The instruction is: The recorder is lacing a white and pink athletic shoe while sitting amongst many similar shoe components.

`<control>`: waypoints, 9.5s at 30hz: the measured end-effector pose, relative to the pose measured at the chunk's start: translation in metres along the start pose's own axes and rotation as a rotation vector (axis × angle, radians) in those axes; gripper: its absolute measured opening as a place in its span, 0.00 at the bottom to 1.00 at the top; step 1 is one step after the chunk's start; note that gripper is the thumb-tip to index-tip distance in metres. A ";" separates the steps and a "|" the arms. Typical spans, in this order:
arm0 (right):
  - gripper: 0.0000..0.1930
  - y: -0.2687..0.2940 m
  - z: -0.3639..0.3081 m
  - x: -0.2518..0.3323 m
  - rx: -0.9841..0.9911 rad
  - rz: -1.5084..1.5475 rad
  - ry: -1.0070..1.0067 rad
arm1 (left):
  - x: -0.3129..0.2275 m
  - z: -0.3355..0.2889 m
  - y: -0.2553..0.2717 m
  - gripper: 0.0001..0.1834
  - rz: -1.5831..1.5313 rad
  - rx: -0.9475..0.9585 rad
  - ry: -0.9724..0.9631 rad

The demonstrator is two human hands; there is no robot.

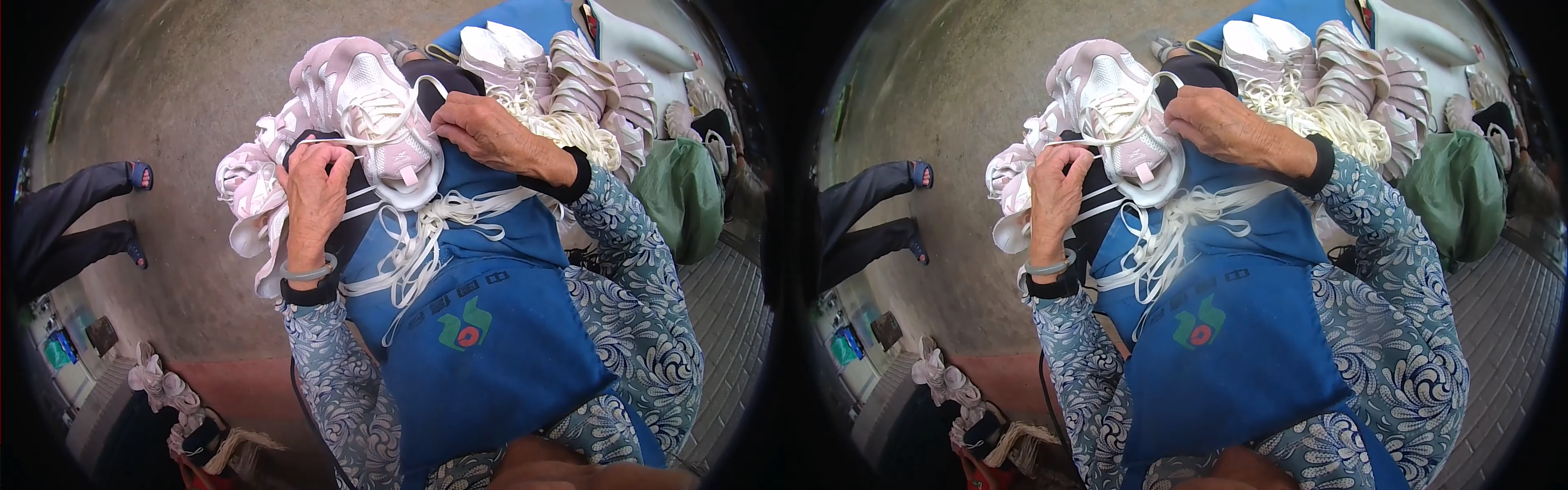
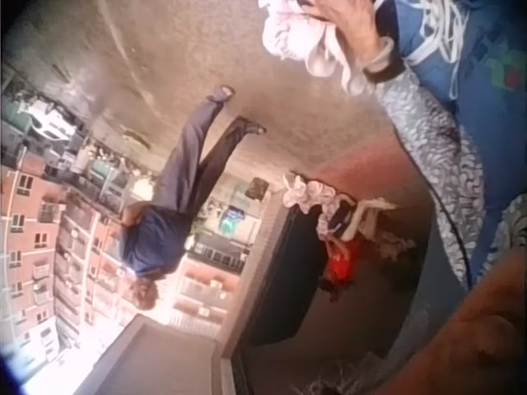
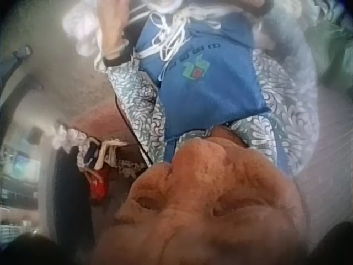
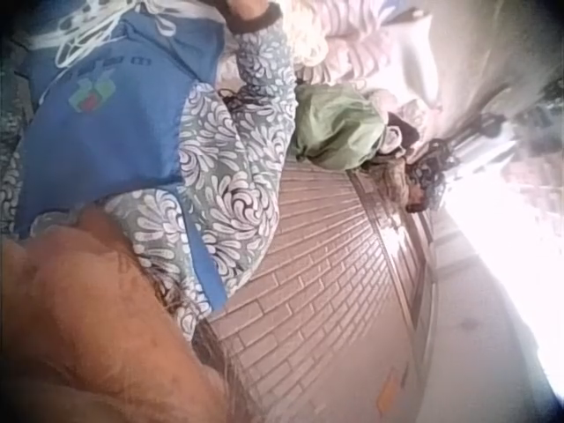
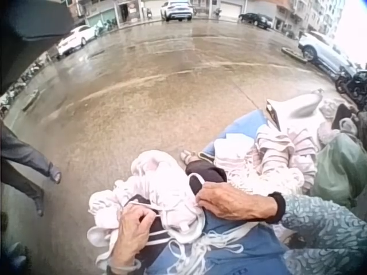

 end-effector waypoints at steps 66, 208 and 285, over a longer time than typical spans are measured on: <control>0.07 -0.034 -0.009 0.000 -0.029 -0.277 -0.166 | -0.047 -0.026 -0.026 0.20 0.598 -0.194 -0.238; 0.23 0.004 0.014 -0.074 -0.088 -0.021 -0.080 | -0.146 -0.050 0.041 0.14 -0.789 0.085 -0.511; 0.24 -0.006 0.013 -0.082 -0.100 -0.049 -0.098 | -0.200 -0.255 0.096 0.26 -0.792 -0.597 -1.578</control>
Point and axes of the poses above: each hand's wrist, its own z-axis towards the middle knuckle, its own y-axis out of the back of the hand, x = y × z, the point moved 9 cm from there along z, towards the middle knuckle, and after that the axes turned 2 degrees about -y, right-handed, at the moved point
